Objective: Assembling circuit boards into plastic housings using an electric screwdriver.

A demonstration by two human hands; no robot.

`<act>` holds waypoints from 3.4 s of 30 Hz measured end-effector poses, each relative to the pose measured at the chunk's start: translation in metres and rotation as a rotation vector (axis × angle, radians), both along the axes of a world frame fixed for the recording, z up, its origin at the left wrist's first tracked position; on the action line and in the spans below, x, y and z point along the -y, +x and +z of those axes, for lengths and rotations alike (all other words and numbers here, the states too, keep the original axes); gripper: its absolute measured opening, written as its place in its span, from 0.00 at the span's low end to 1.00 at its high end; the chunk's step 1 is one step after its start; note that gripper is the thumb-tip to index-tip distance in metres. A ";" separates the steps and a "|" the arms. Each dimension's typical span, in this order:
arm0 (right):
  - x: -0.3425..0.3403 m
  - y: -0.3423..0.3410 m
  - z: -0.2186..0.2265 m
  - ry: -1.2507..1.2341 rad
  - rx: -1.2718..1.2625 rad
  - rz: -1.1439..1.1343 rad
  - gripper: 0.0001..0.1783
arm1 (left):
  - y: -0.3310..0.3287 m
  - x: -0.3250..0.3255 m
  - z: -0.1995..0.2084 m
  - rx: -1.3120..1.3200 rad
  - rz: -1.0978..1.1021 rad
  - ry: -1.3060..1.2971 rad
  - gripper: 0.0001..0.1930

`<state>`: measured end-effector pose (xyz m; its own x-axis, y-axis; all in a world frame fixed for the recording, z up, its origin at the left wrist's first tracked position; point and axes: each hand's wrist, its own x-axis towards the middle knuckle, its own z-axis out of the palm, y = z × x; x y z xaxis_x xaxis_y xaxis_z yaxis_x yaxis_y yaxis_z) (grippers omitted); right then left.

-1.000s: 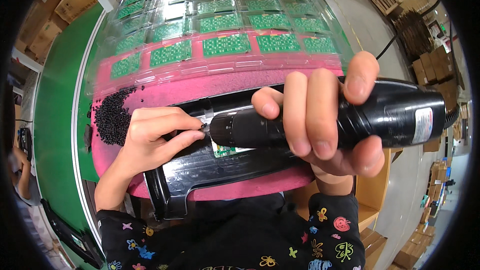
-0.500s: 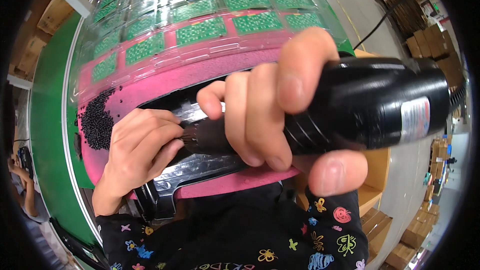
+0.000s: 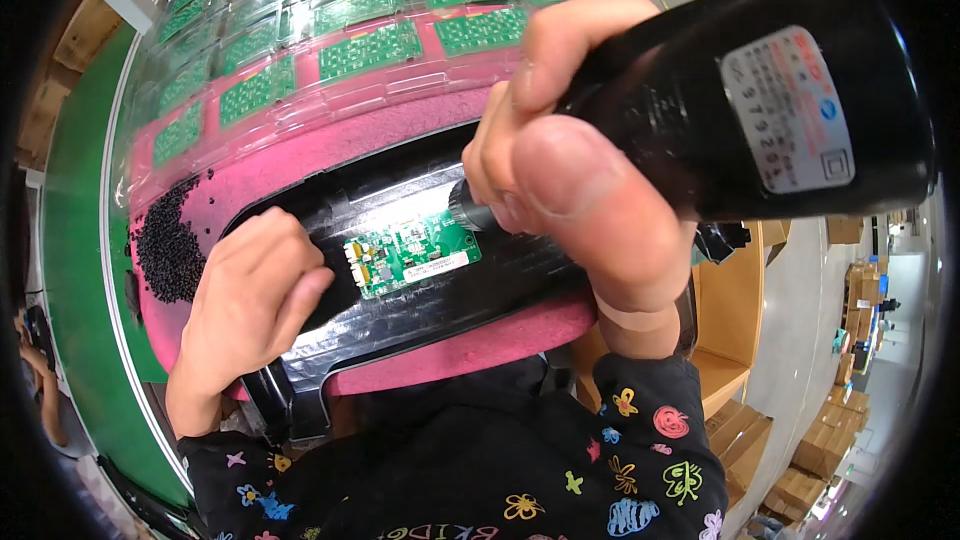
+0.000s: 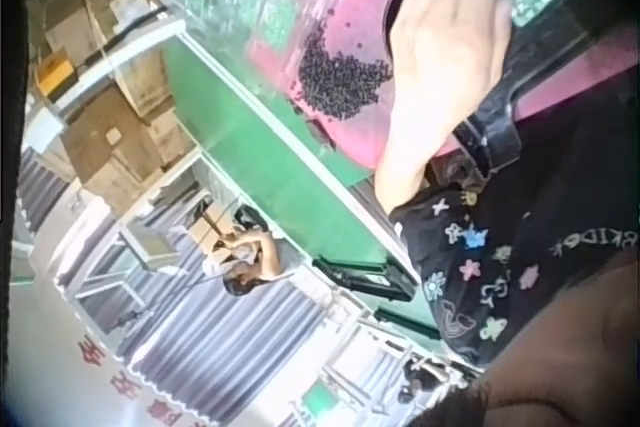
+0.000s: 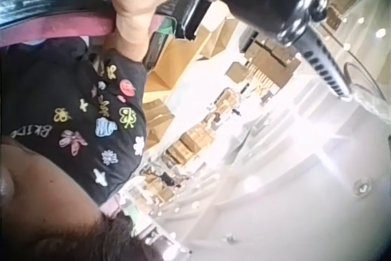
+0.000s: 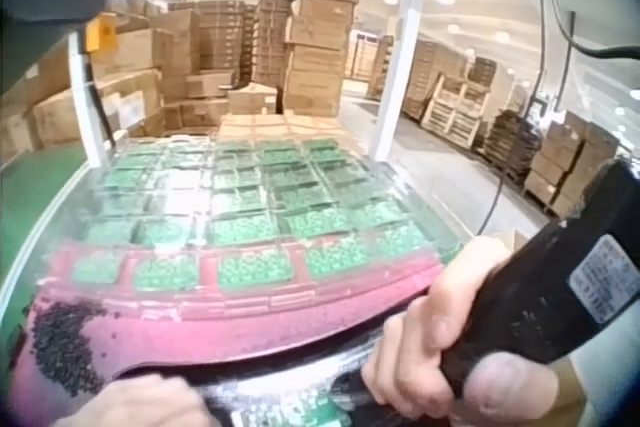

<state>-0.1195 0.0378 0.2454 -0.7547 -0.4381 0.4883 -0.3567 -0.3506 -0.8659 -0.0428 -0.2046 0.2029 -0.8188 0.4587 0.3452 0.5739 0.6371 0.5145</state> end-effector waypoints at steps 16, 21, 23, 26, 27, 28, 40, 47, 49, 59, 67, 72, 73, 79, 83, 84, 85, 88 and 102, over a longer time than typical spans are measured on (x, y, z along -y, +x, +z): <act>0.007 -0.007 -0.003 0.110 -0.037 -0.053 0.16 | 0.003 -0.001 -0.006 -0.009 -0.126 -0.038 0.10; 0.016 0.001 0.007 0.187 0.088 -0.187 0.16 | 0.002 0.000 -0.005 0.059 -0.113 -0.011 0.09; 0.018 0.000 0.006 0.193 0.084 -0.168 0.16 | 0.000 0.000 -0.004 0.125 -0.104 0.008 0.08; 0.015 -0.003 0.006 0.288 0.043 -0.140 0.16 | 0.001 -0.003 -0.009 0.120 -0.078 0.060 0.07; 0.016 -0.005 0.006 0.286 0.044 -0.140 0.16 | 0.002 -0.003 -0.009 0.121 -0.078 0.058 0.07; 0.016 -0.006 0.005 0.288 0.028 -0.112 0.16 | 0.003 -0.003 -0.008 0.151 -0.067 0.055 0.07; 0.019 -0.009 -0.007 0.191 -0.071 -0.031 0.18 | 0.002 0.001 -0.006 0.228 -0.051 0.047 0.06; 0.014 0.003 -0.009 -0.019 0.033 0.006 0.21 | 0.003 0.002 -0.007 0.227 -0.049 0.068 0.06; 0.009 0.003 -0.008 -0.246 0.065 0.173 0.17 | 0.000 0.005 -0.006 0.244 -0.058 0.051 0.07; 0.029 0.017 -0.017 -0.524 0.078 0.267 0.16 | -0.004 0.004 -0.009 0.298 -0.074 0.280 0.08; 0.027 0.017 -0.016 -0.415 0.065 0.343 0.18 | 0.000 0.004 -0.013 0.260 -0.036 0.306 0.08; 0.034 0.008 -0.018 -0.426 -0.028 0.393 0.35 | -0.006 0.003 -0.011 0.176 -0.032 0.283 0.08; 0.038 0.008 -0.020 -0.444 -0.029 0.346 0.37 | -0.005 0.004 -0.012 0.154 -0.002 0.303 0.08; 0.041 0.005 -0.026 -0.208 -0.015 0.150 0.64 | -0.006 0.004 -0.016 0.030 0.029 0.275 0.09; 0.042 0.013 -0.015 -0.202 0.179 0.091 0.60 | -0.004 0.004 -0.010 -0.039 0.067 0.203 0.08; 0.043 0.016 -0.011 -0.140 0.219 -0.011 0.58 | -0.004 0.005 -0.008 -0.057 0.104 0.224 0.08; 0.044 0.017 -0.012 -0.138 0.220 -0.008 0.58 | -0.003 0.005 -0.008 -0.073 0.143 0.245 0.08; 0.048 0.015 -0.018 -0.112 0.193 0.015 0.57 | -0.005 0.006 -0.010 -0.095 0.186 0.236 0.07; 0.056 0.015 -0.031 0.037 0.088 0.137 0.46 | -0.001 0.008 -0.007 0.024 0.177 0.155 0.05</act>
<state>-0.1041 -0.0186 0.2147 -0.7257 -0.5567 0.4043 -0.2297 -0.3578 -0.9051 -0.0433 -0.2127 0.1958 -0.8907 0.2499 0.3798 0.4464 0.6390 0.6264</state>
